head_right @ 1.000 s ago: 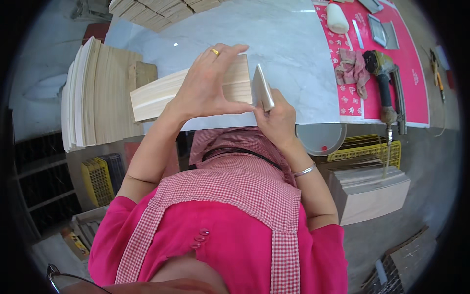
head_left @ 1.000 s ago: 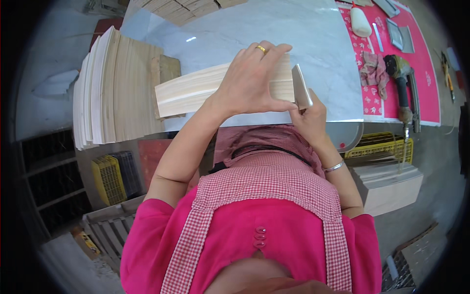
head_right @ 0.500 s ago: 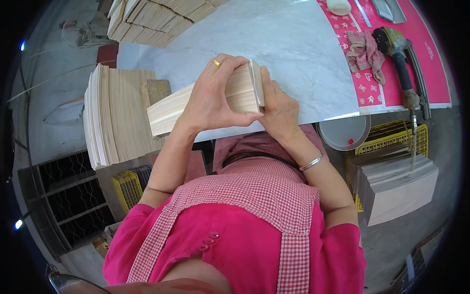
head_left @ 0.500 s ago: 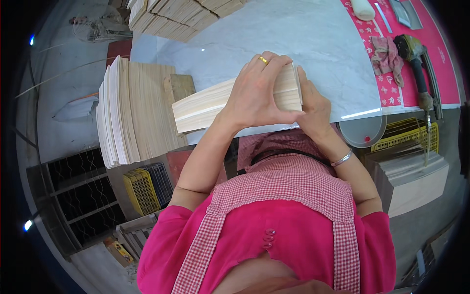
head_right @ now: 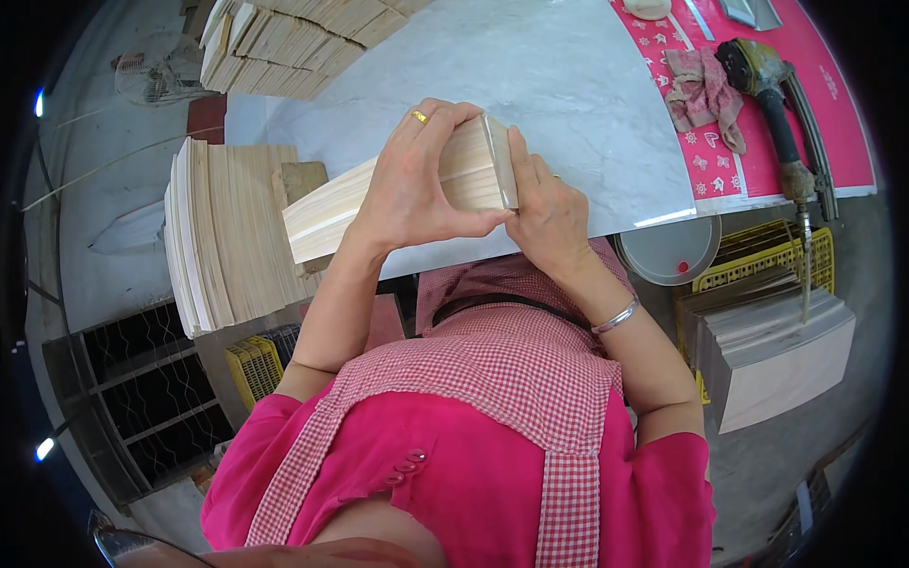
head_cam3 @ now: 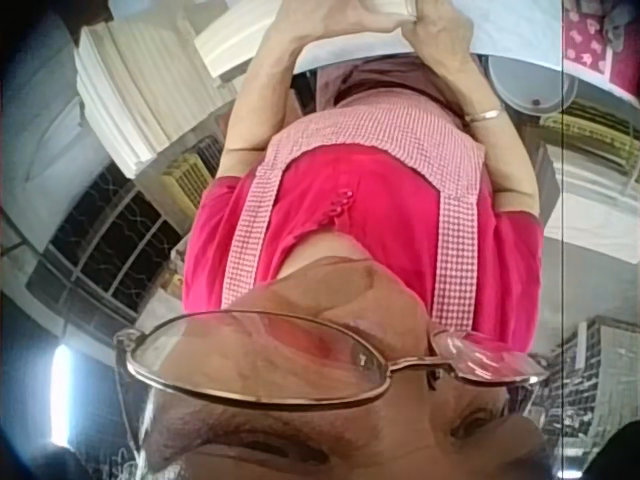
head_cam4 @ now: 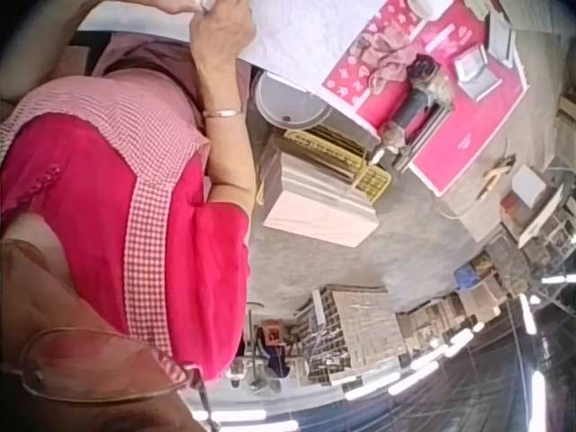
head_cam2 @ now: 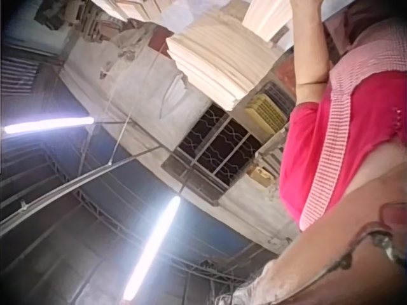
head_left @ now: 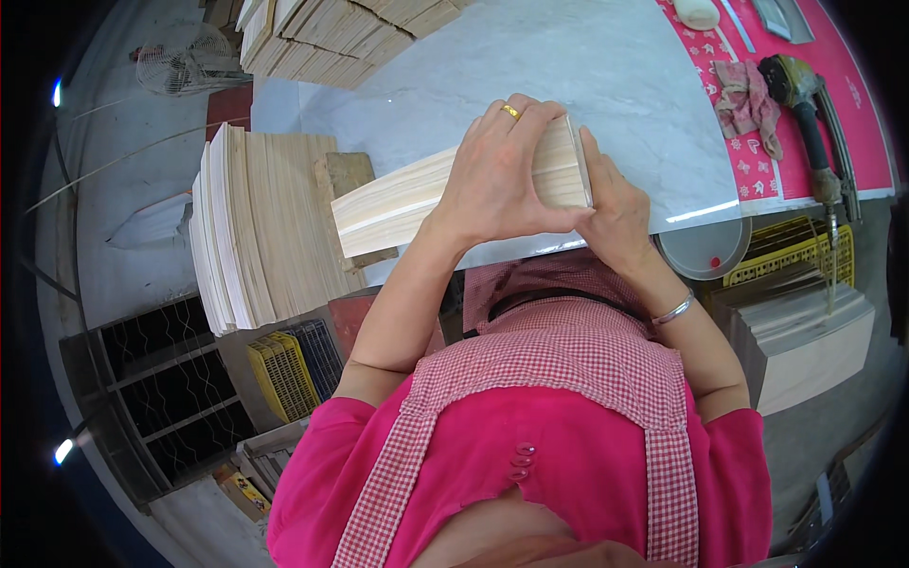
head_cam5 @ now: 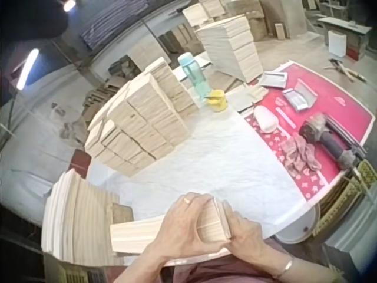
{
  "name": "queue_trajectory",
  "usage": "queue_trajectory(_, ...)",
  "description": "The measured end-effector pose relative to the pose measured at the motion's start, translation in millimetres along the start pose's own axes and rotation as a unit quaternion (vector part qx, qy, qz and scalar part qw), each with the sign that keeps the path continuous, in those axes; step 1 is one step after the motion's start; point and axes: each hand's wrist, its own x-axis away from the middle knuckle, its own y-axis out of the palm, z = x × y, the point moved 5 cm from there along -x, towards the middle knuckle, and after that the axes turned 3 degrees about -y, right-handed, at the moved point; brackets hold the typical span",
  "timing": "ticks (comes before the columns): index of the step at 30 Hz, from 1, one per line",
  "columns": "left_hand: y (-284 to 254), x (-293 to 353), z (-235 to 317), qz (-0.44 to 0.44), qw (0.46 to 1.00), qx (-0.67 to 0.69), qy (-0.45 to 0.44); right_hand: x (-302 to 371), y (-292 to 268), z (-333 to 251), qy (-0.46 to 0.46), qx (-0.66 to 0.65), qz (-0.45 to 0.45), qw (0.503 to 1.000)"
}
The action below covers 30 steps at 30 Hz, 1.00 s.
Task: Assembling a wooden box by applying glue, using a nail gun, and hammering pieces together.
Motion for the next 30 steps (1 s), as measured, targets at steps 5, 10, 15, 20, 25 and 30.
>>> queue_trajectory(5,1.7,-0.4,0.6,-0.006,1.0,0.001,-0.006,-0.8,-0.6,-1.0,-0.001,0.001,-0.003,1.0)
queue_trajectory(10,3.7,0.3,-1.0,-0.007,1.0,0.006,-0.01,-0.8,0.0,-0.8,-0.001,-0.007,-0.002,1.0)
queue_trajectory(15,3.2,0.7,-1.5,-0.014,1.0,0.01,-0.02,-0.9,-0.8,-1.3,-0.002,-0.009,-0.002,1.0)
queue_trajectory(20,3.9,-0.1,-1.9,-0.018,1.0,0.009,-0.019,-0.9,-0.7,-1.1,-0.002,-0.007,0.002,1.0)
queue_trajectory(25,6.0,-0.8,-4.2,-0.013,1.0,0.016,-0.015,-1.8,-0.8,-1.1,-0.003,-0.008,0.007,1.0)
queue_trajectory(30,8.2,-1.6,-5.6,-0.007,1.0,0.021,-0.018,-2.6,-3.0,-2.0,0.009,-0.016,0.003,1.0)
